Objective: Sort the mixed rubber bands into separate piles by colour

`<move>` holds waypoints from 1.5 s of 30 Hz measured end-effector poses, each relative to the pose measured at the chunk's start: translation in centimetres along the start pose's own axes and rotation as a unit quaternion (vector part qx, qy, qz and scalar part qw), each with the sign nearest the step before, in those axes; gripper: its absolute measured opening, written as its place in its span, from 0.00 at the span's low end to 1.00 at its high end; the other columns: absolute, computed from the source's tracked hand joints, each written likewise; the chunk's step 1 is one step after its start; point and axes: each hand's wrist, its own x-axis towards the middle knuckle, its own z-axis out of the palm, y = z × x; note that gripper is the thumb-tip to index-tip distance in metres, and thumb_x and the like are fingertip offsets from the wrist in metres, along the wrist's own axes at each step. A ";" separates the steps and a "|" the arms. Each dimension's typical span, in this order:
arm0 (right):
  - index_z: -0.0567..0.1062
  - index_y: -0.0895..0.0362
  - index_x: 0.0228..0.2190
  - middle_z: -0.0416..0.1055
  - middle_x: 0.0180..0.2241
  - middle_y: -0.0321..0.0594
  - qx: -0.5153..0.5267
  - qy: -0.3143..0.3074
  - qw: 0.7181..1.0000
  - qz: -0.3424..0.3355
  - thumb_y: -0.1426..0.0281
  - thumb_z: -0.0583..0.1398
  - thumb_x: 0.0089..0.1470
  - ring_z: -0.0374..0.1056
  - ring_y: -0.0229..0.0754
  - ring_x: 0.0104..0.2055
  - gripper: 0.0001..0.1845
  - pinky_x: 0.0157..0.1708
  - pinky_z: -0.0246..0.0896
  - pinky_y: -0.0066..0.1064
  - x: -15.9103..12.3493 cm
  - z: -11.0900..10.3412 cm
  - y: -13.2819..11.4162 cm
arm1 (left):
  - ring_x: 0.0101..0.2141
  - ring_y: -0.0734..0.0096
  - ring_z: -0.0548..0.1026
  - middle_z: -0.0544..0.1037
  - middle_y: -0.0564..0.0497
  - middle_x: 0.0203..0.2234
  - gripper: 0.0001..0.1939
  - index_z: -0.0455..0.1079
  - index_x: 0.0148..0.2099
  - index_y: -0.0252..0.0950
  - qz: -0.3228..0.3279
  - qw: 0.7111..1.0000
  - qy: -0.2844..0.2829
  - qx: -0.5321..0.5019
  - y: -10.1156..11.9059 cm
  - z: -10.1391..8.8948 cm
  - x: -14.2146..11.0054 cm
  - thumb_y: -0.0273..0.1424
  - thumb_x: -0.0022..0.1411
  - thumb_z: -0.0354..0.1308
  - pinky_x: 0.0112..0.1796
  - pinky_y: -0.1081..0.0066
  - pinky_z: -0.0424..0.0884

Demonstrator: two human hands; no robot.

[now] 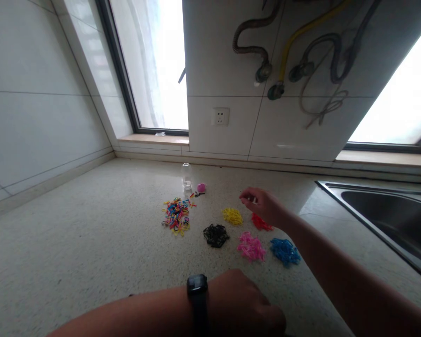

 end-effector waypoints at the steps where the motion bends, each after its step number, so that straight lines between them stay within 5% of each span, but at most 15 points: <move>1: 0.78 0.57 0.35 0.76 0.32 0.41 -0.003 -0.019 1.000 -0.017 0.65 0.57 0.59 0.69 0.40 0.35 0.11 0.38 0.59 0.30 1.1 0.6 -1.1 | 0.23 0.74 0.73 0.75 0.59 0.23 0.11 0.66 0.41 0.42 -0.006 1.000 0.000 0.001 0.0 0.0 0.0 0.44 0.68 0.52 0.18 0.71 0.49; 6: 0.79 0.56 0.37 0.79 0.36 0.41 -0.063 -0.116 0.989 -0.065 0.66 0.58 0.58 0.73 0.41 0.38 0.11 0.40 0.60 0.29 5.7 4.7 -4.8 | 0.26 0.73 0.76 0.77 0.58 0.24 0.12 0.65 0.41 0.41 -0.016 1.000 -0.014 -0.018 0.0 -0.1 0.1 0.43 0.68 0.52 0.20 0.71 0.51; 12: 0.81 0.53 0.42 0.80 0.42 0.43 -0.195 -0.201 0.958 -0.069 0.63 0.56 0.60 0.74 0.46 0.44 0.16 0.41 0.64 0.30 8.4 8.8 -6.4 | 0.25 0.73 0.75 0.77 0.58 0.24 0.11 0.64 0.42 0.41 -0.009 1.000 -0.016 -0.016 0.0 -0.5 0.0 0.43 0.69 0.52 0.21 0.71 0.53; 18: 0.80 0.59 0.42 0.78 0.44 0.52 -0.238 -0.204 0.946 -0.081 0.59 0.55 0.61 0.73 0.51 0.49 0.20 0.46 0.67 0.36 9.0 10.6 -7.2 | 0.25 0.73 0.75 0.76 0.57 0.23 0.13 0.64 0.43 0.40 -0.011 1.000 -0.007 -0.010 0.0 -0.1 0.0 0.44 0.68 0.52 0.21 0.71 0.54; 34: 0.78 0.64 0.40 0.76 0.42 0.58 -0.281 -0.167 0.936 -0.128 0.72 0.51 0.62 0.73 0.52 0.45 0.17 0.43 0.68 0.40 7.8 10.2 -8.0 | 0.26 0.68 0.78 0.78 0.55 0.24 0.12 0.66 0.43 0.39 -0.027 0.999 -0.030 -0.015 0.3 -0.7 0.3 0.42 0.67 0.54 0.21 0.70 0.56; 45: 0.77 0.60 0.37 0.77 0.40 0.50 -0.288 -0.122 0.932 -0.181 0.73 0.49 0.64 0.72 0.51 0.43 0.16 0.37 0.66 0.35 7.9 8.3 -10.1 | 0.26 0.70 0.78 0.77 0.57 0.23 0.13 0.66 0.44 0.40 -0.033 0.999 -0.037 -0.014 0.3 -0.8 0.3 0.44 0.66 0.54 0.20 0.72 0.56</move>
